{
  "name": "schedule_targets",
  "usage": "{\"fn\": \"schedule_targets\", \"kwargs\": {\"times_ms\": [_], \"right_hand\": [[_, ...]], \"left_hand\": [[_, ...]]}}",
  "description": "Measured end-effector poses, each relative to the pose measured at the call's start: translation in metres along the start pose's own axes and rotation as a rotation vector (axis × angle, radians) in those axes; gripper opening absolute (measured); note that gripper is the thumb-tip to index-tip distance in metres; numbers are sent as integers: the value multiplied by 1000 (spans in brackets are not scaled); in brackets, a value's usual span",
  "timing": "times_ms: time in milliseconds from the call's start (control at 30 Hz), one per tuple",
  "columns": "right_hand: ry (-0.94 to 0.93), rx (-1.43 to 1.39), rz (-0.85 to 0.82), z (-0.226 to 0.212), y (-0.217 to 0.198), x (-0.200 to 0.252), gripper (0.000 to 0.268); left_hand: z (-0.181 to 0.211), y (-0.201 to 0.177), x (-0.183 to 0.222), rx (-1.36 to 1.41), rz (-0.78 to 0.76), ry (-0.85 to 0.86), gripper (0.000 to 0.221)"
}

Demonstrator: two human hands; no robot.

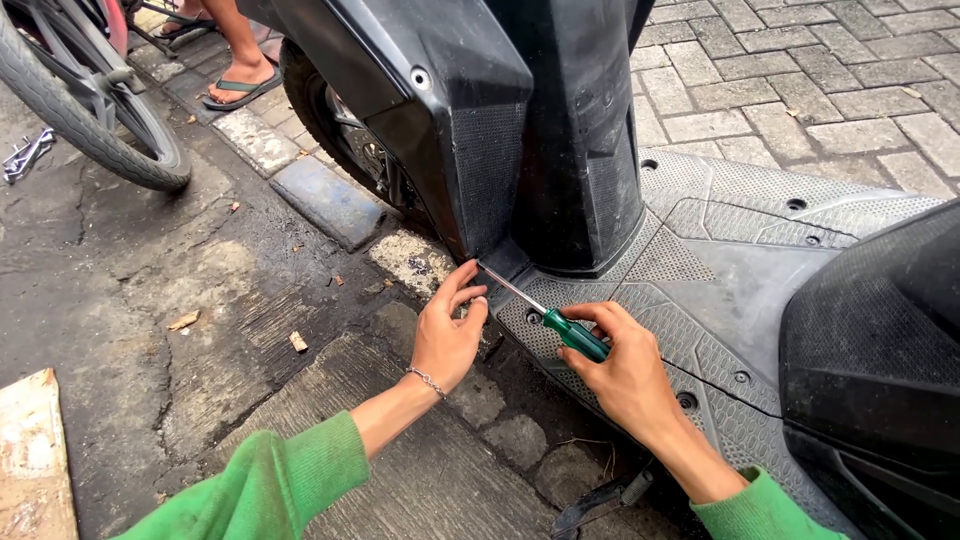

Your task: The person is using a screwdriver to remove screws from the front fairing of a motorcycle.

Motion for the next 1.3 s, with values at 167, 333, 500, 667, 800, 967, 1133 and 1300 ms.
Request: {"fn": "schedule_targets", "kwargs": {"times_ms": [167,333,500,667,800,967,1133,1300], "right_hand": [[-29,68,-38,-7,0,-1,42],[-58,12,40,-12,1,-1,26],[-47,-14,76,-20,-5,-5,20],[-21,-55,84,-23,-6,-4,22],[-25,-43,86,-19,-6,-5,22],[-13,-32,96,-13,-7,-1,23],[90,23,27,-35,-11,-7,23],[168,45,32,-17,-7,-4,23]], "left_hand": [[-5,-1,-7,41,-21,-13,55],[-19,-2,-21,278,-63,-70,58],[-20,-2,-22,361,-57,-91,58],[-16,0,-18,431,-58,-127,54],[-11,0,-11,384,-49,-104,53],[-15,3,-10,351,-52,-69,55],[-20,11,-21,304,-21,-155,57],[-31,-1,-24,171,-66,-85,54]]}}
Point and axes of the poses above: each hand's wrist, its own x-axis away from the middle knuckle, its own y-axis out of the palm, z = x × y, the point moved 3 cm from there along -x, towards the middle knuckle, and after that the axes turned 15 degrees about -y, right-handed, at the moved point
